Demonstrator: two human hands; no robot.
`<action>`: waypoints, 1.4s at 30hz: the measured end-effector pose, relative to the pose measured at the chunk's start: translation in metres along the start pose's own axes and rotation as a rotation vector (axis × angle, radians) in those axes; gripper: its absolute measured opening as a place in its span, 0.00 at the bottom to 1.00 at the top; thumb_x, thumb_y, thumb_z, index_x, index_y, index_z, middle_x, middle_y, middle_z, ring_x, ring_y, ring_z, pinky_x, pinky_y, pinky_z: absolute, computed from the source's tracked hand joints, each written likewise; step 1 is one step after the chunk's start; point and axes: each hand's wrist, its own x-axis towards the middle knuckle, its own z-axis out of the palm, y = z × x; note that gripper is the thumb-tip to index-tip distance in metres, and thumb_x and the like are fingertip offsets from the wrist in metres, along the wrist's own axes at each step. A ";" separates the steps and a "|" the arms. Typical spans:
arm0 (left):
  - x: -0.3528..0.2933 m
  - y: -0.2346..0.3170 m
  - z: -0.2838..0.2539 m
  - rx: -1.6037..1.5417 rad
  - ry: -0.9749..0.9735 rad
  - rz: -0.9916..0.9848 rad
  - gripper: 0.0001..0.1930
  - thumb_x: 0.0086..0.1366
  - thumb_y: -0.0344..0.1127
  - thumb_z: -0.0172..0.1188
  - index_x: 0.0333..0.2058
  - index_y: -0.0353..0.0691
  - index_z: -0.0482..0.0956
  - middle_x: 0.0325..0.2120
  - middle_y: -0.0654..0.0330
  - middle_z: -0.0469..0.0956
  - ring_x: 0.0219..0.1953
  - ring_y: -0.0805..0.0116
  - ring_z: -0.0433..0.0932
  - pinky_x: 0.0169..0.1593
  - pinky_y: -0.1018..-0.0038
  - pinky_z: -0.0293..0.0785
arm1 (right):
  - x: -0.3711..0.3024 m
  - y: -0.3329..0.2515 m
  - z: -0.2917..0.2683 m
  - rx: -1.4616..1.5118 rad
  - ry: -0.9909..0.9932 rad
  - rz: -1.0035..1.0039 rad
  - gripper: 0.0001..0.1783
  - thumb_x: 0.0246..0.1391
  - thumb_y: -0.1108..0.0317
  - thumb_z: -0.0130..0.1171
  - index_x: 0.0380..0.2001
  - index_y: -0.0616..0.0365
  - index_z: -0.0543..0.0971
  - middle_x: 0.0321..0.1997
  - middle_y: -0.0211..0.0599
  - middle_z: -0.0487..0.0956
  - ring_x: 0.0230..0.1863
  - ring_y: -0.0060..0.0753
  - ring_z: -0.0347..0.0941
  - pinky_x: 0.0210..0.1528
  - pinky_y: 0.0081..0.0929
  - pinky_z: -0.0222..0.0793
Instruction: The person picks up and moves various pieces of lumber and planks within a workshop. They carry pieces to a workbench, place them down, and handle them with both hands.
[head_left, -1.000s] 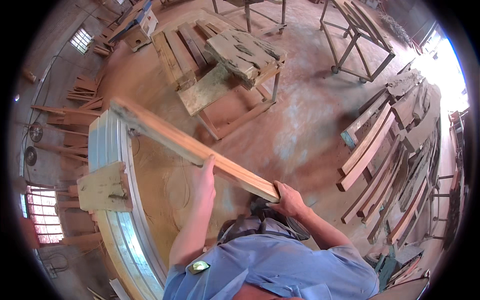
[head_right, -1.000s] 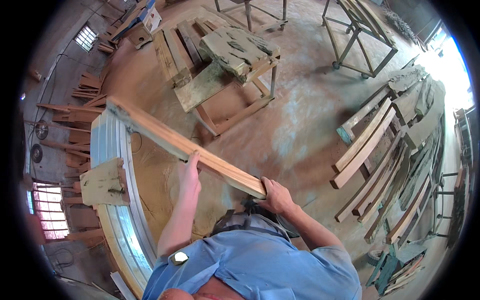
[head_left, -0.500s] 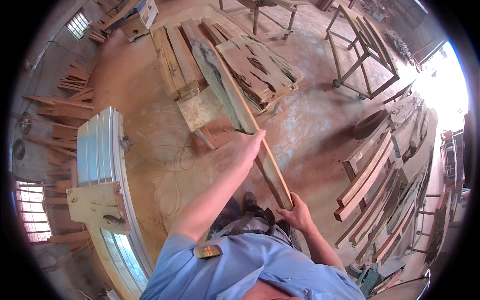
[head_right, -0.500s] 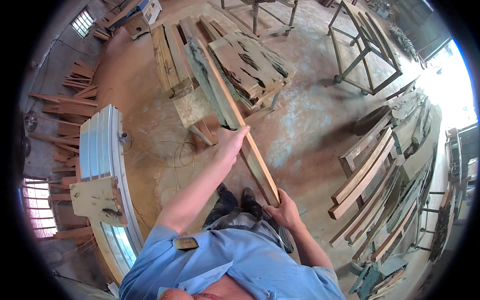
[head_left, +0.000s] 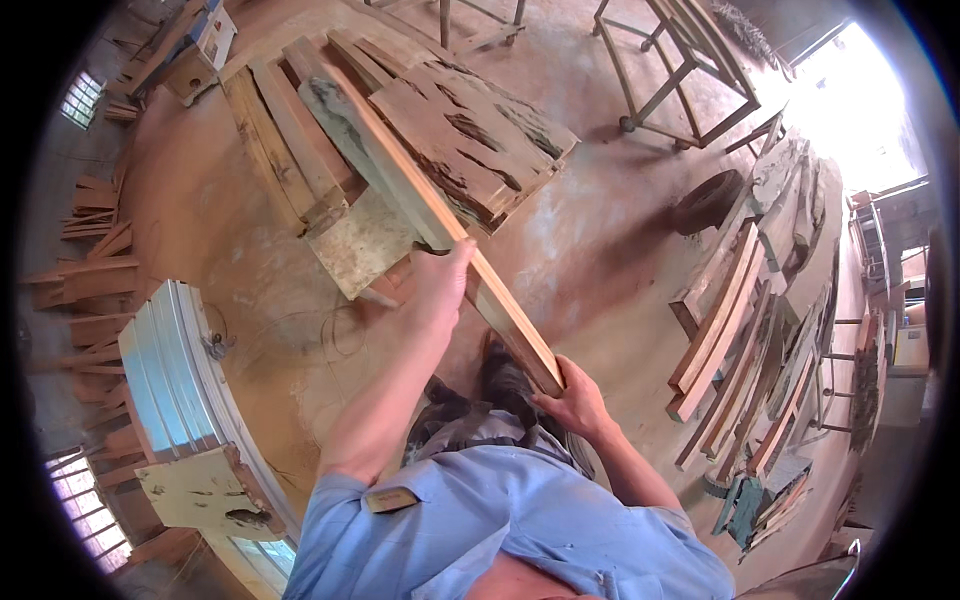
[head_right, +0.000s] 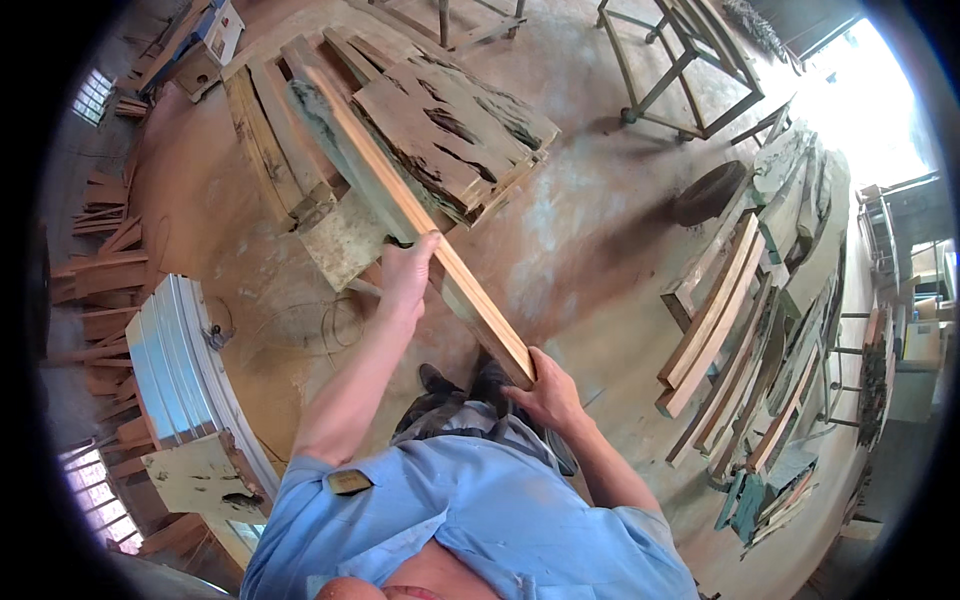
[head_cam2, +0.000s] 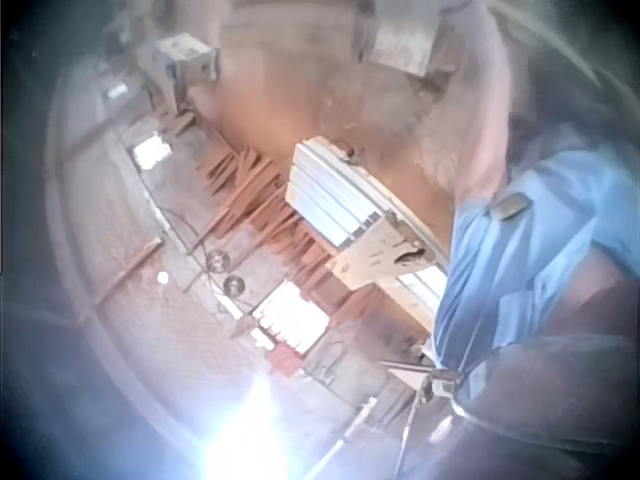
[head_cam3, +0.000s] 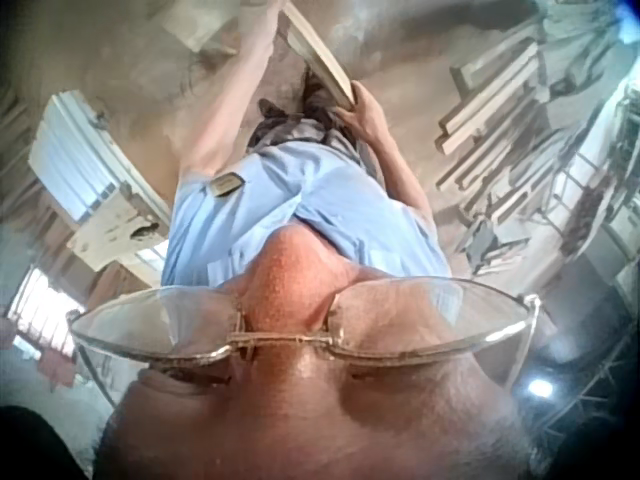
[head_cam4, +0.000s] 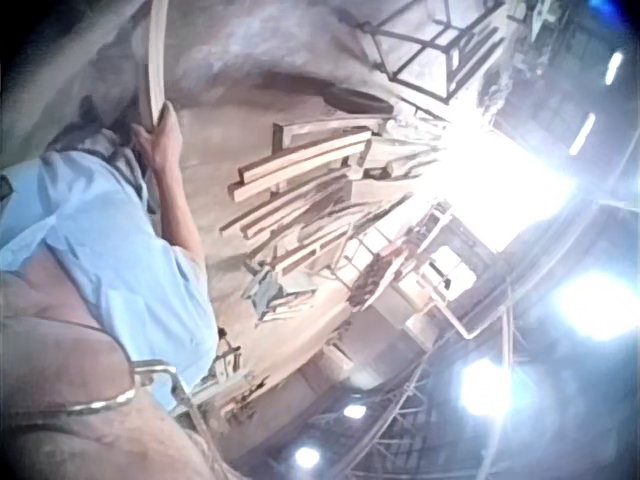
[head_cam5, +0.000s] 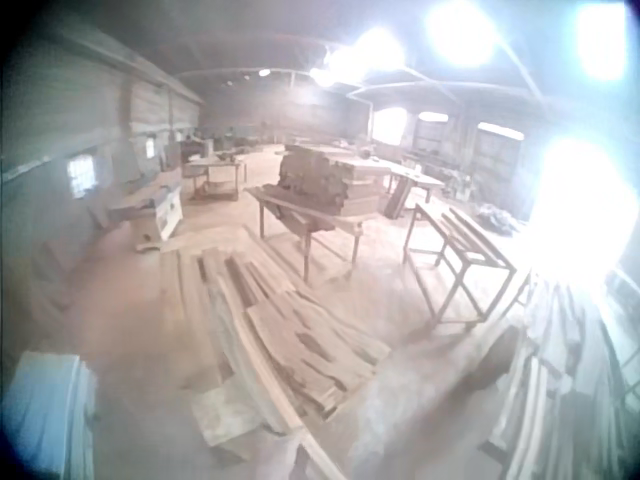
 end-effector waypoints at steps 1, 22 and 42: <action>0.008 0.002 -0.005 0.005 -0.012 -0.002 0.26 0.55 0.34 0.65 0.50 0.28 0.70 0.43 0.53 0.75 0.47 0.67 0.73 0.54 0.69 0.67 | 0.011 -0.001 0.002 0.006 -0.009 -0.020 0.41 0.42 0.55 0.70 0.57 0.63 0.68 0.52 0.55 0.75 0.55 0.53 0.71 0.55 0.41 0.68; 0.164 -0.017 -0.023 0.399 0.343 -0.132 0.34 0.57 0.37 0.63 0.58 0.25 0.62 0.53 0.50 0.70 0.54 0.60 0.70 0.59 0.65 0.65 | 0.222 0.011 0.028 0.218 -0.522 -0.205 0.44 0.46 0.49 0.67 0.58 0.67 0.62 0.51 0.60 0.74 0.54 0.59 0.71 0.54 0.43 0.70; 0.224 -0.041 -0.050 0.933 0.588 -0.215 0.31 0.57 0.40 0.63 0.54 0.28 0.65 0.50 0.40 0.75 0.54 0.44 0.74 0.57 0.61 0.69 | 0.256 -0.028 0.061 0.265 -0.552 -0.144 0.41 0.46 0.51 0.67 0.57 0.66 0.65 0.46 0.63 0.77 0.49 0.59 0.76 0.51 0.44 0.71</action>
